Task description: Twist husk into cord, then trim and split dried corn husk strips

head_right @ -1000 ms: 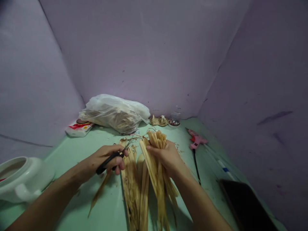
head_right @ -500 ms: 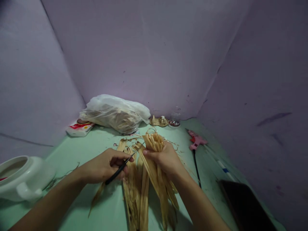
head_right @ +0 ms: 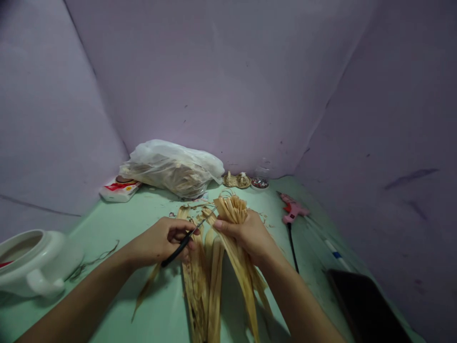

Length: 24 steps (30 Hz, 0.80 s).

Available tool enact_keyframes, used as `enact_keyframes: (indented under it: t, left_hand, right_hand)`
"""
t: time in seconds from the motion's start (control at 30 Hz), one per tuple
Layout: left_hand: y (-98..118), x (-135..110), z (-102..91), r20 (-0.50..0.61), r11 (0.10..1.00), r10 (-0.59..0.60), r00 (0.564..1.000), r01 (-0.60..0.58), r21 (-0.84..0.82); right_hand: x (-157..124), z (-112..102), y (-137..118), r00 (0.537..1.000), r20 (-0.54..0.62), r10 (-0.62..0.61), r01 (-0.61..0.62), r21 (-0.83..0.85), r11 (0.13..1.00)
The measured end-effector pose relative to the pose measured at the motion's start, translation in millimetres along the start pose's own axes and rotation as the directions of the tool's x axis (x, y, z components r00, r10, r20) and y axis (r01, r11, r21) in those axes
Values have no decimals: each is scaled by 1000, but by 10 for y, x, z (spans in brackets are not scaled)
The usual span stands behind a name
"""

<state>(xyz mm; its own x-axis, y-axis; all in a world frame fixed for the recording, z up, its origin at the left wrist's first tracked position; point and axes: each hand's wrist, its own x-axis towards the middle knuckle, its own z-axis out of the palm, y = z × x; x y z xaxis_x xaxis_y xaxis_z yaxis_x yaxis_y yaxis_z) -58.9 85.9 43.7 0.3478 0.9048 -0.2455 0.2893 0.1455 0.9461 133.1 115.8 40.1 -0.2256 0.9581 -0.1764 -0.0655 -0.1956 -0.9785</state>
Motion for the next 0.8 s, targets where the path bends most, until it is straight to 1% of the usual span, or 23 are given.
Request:
enact_keyframes:
  t: [0.13, 0.23, 0.47, 0.53, 0.6, 0.7, 0.8]
  left_hand:
    - [-9, 19, 25, 16, 1000, 18, 1000, -17, -22]
    - [-7, 19, 40, 14, 998, 6, 1000, -5, -63]
    - [-35, 20, 58, 31, 967, -89, 996, 94, -238]
    - [-44, 25, 71, 27, 963, -101, 995, 104, -249]
    - [-51, 32, 88, 32, 962, -103, 994, 108, -253]
    - [-58, 39, 112, 43, 959, -104, 994, 111, -259]
    - [-54, 39, 128, 58, 962, -112, 992, 123, -244]
  right_hand:
    - [2, 11, 16, 1000, -14, -16, 15, -50, 999]
    - [5, 31, 31, 999, -31, -7, 5, -73, 997]
    - [17, -7, 49, 1000, 5, 0, 0, 26, 1000]
    - [16, -4, 37, 999, 49, -22, 20, 34, 999]
    - [16, 9, 19, 997, 69, -34, 34, -1, 999]
    - [28, 22, 5, 999, 35, -20, 22, -65, 998]
    - [46, 7, 16, 999, 26, -20, 22, -75, 997]
